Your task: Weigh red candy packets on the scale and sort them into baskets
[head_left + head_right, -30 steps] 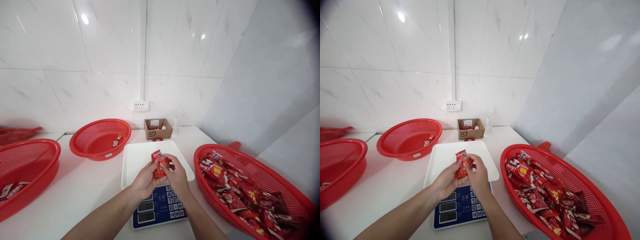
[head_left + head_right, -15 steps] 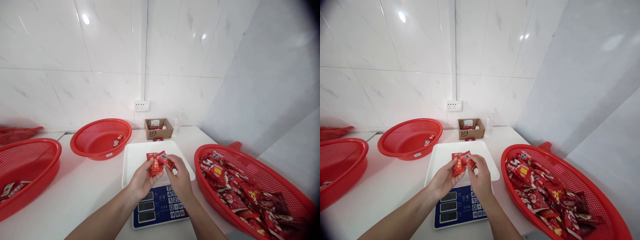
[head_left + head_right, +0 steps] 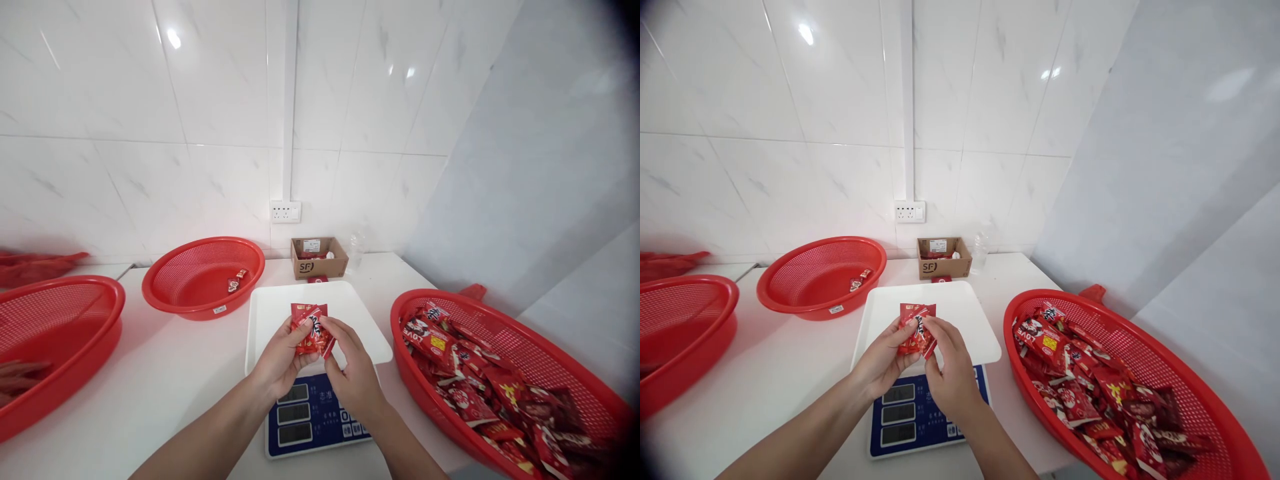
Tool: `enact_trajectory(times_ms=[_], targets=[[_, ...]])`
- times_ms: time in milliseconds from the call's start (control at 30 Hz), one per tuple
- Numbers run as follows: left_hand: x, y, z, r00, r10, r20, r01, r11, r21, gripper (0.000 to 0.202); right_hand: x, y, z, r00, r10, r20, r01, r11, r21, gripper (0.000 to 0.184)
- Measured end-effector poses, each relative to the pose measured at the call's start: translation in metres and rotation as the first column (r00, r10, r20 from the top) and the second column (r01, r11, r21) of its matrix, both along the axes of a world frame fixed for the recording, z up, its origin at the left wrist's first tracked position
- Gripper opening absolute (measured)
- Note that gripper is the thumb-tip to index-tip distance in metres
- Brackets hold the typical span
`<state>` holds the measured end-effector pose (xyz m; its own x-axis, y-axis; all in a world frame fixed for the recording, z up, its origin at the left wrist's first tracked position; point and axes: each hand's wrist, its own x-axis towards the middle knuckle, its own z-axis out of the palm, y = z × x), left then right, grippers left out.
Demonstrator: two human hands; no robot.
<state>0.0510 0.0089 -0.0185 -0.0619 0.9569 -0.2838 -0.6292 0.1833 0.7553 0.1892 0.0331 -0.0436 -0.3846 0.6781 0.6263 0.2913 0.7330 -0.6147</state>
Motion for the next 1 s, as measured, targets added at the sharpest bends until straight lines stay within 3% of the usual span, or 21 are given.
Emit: enact_trajectory(times_ms=[100, 200, 300, 433, 667, 1000], targets=[[-0.001, -0.002, 0.001, 0.996, 0.022, -0.088, -0.015, 0.996, 0.085, 0.032, 0.002, -0.004, 0.002, 0.998, 0.038, -0.046, -0.040, 0.998, -0.049, 0.058], [-0.002, -0.004, 0.003, 0.982, 0.061, -0.177, -0.028, 0.983, 0.183, 0.038, 0.002, -0.006, 0.005, 0.986, 0.031, -0.165, -0.066, 0.976, -0.209, 0.043], [-0.002, -0.006, 0.004, 0.955, 0.108, -0.276, -0.033, 0.964, 0.262, 0.040, 0.000, -0.004, 0.007, 0.964, -0.075, -0.254, -0.038, 0.910, -0.413, 0.032], [0.002, -0.010, 0.005, 0.929, 0.128, -0.349, -0.009, 0.946, 0.324, 0.037, -0.003, -0.002, 0.006, 0.959, -0.091, -0.269, -0.070, 0.843, -0.534, 0.033], [0.005, -0.015, 0.004, 0.940, 0.065, -0.336, 0.039, 0.956, 0.292, 0.037, -0.004, -0.005, 0.015, 0.953, -0.058, -0.298, -0.134, 0.802, -0.582, 0.032], [0.002, -0.015, -0.002, 0.943, 0.060, -0.328, 0.038, 0.957, 0.286, 0.036, -0.003, -0.006, 0.010, 0.959, -0.024, -0.281, -0.139, 0.826, -0.546, 0.031]])
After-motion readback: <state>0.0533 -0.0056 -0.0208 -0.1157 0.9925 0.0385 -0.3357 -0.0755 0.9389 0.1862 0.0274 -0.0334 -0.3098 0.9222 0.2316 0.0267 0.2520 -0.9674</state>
